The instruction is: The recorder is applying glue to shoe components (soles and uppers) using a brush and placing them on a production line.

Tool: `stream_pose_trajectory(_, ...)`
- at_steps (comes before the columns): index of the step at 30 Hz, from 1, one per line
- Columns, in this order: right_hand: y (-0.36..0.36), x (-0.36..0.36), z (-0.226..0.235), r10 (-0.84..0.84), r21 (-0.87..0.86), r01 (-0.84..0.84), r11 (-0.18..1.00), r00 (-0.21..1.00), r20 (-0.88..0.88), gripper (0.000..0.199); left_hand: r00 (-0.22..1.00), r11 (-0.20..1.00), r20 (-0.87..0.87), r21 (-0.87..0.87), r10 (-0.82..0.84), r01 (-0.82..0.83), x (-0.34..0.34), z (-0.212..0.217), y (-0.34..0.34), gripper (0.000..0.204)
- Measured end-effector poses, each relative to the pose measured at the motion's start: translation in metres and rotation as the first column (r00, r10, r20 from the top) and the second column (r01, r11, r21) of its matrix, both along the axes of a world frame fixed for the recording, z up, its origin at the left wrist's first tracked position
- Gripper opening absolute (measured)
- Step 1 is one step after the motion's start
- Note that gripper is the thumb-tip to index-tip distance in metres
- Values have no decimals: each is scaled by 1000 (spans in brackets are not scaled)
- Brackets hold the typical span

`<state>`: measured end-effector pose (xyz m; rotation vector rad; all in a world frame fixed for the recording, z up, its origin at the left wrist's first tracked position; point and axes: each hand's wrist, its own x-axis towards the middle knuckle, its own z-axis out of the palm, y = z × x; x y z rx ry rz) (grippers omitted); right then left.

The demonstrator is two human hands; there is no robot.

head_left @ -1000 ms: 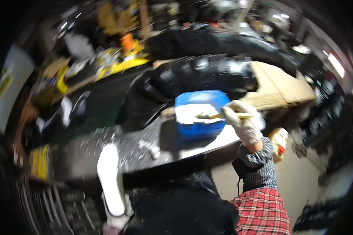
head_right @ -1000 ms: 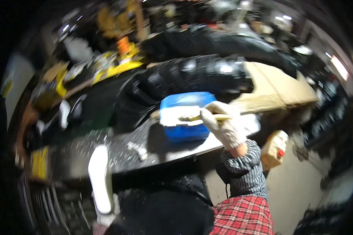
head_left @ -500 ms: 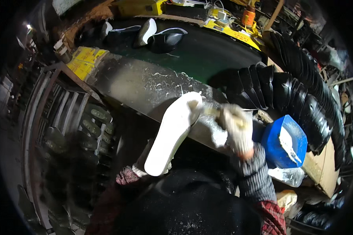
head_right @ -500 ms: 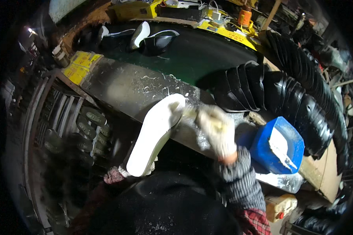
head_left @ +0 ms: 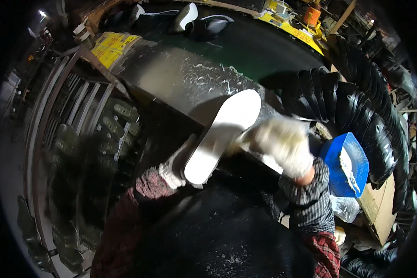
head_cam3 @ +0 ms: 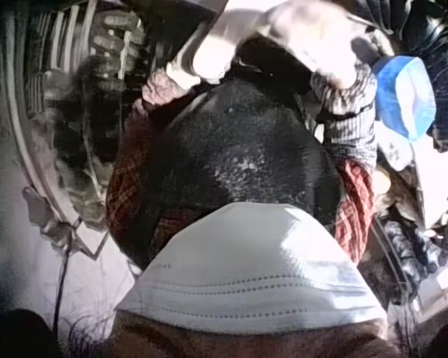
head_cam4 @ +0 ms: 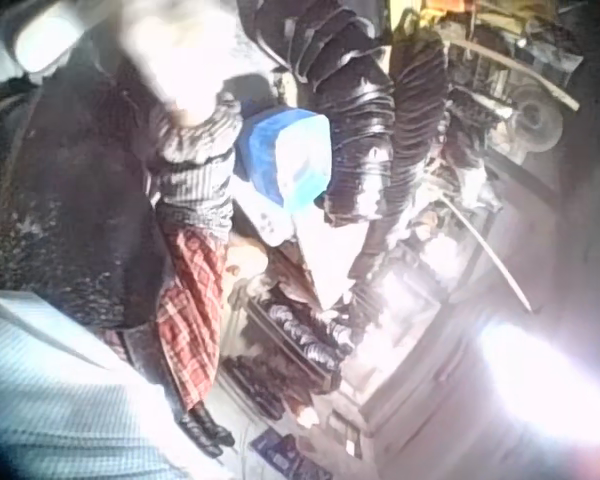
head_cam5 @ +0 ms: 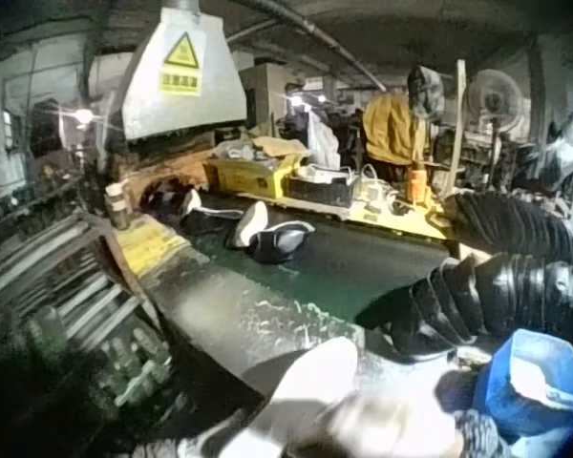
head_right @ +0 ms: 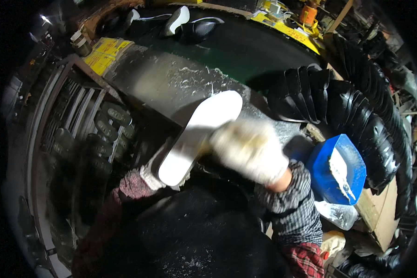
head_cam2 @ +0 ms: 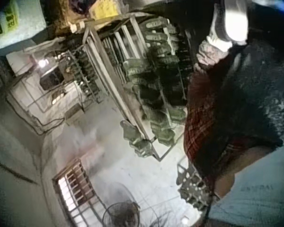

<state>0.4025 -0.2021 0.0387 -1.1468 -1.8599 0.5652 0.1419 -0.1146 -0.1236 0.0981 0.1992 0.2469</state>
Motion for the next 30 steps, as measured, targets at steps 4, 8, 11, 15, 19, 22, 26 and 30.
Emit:
stream_pose_trajectory(4, -34, -26, -4, -351, -483, -370, 794, 370, -860, 21, 990, 979, -76, -159, 119, -130, 9, -7, 9, 58)
stream_pose_trajectory(8, -69, -1, -18, 24, -421, -355, 835, 788, -616, 24, 955, 297, -182, 949, 234, 108, 26, 18, 12, 61)
stream_pose_trajectory(11, -78, 20, -38, -376, -494, 84, 865, 760, -529, 29, 978, 963, -58, 196, 202, -187, 18, 15, 3, 62)
stream_pose_trajectory(15, -73, -9, -27, -155, -494, -131, 860, 854, -496, 23, 984, 928, 159, 349, 79, -130, 12, 4, 7, 52)
stream_pose_trajectory(19, -34, 26, -55, -321, -340, 179, 923, 846, -426, 26, 952, 997, 299, 53, -71, 58, -13, 11, 7, 55)
stream_pose_trajectory(22, -17, 56, -73, -662, -393, 533, 749, 570, -487, 21, 951, 905, -267, -350, 153, -244, -19, -7, 5, 58)
stream_pose_trajectory(26, -4, 11, -41, -351, 169, 309, 936, 850, 392, 21, 981, 985, 112, 93, -157, 147, -55, 17, 28, 52)
stream_pose_trajectory(30, -32, -5, -33, -341, -74, 340, 938, 940, -3, 24, 997, 997, 29, -39, 74, -72, -47, 22, 36, 55)
